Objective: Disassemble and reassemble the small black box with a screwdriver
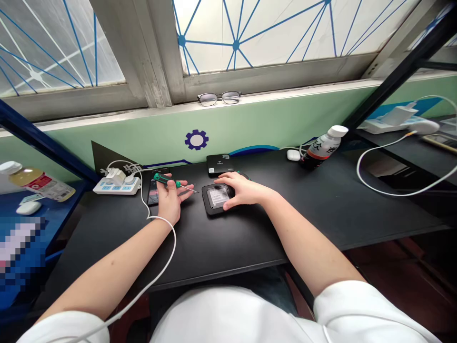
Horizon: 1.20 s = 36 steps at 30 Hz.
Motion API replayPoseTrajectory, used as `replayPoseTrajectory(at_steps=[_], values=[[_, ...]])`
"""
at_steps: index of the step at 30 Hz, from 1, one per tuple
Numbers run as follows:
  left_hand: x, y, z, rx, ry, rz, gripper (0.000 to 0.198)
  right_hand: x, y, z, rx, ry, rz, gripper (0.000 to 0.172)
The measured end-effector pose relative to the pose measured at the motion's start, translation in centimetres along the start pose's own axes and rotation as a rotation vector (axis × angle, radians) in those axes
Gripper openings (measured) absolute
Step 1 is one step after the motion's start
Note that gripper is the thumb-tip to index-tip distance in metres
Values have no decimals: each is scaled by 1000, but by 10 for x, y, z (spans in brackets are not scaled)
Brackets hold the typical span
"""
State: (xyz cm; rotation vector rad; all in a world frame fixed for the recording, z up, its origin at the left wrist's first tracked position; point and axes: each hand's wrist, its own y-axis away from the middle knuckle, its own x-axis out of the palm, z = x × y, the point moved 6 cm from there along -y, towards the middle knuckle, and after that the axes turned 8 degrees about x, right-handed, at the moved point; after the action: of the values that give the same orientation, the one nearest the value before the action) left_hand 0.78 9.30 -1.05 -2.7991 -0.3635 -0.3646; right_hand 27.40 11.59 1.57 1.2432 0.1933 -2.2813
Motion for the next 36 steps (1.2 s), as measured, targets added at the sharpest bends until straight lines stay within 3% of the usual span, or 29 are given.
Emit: replayPoseTrajectory(at_steps=[2,4,15,23,28,33,36], values=[[0,-1,4,-16,19,-4,73,9,0,2,22,10,100,118],[2,-1,6,-34,38,5,72,14,-2,8,1,20,127,123],[8,-3,3,-7,34,30,70,23,-9,22,-72,15,84,117],[28,-5,-6,31,-123,161,65,28,-10,25,-109,34,90,116],[29,-1,1,-23,-105,90,64,29,-10,27,-112,39,106,116],[36,5,6,-48,-109,136,65,31,-12,28,-125,33,103,117],[33,3,5,-43,-112,66,66,32,-13,27,-114,37,111,118]])
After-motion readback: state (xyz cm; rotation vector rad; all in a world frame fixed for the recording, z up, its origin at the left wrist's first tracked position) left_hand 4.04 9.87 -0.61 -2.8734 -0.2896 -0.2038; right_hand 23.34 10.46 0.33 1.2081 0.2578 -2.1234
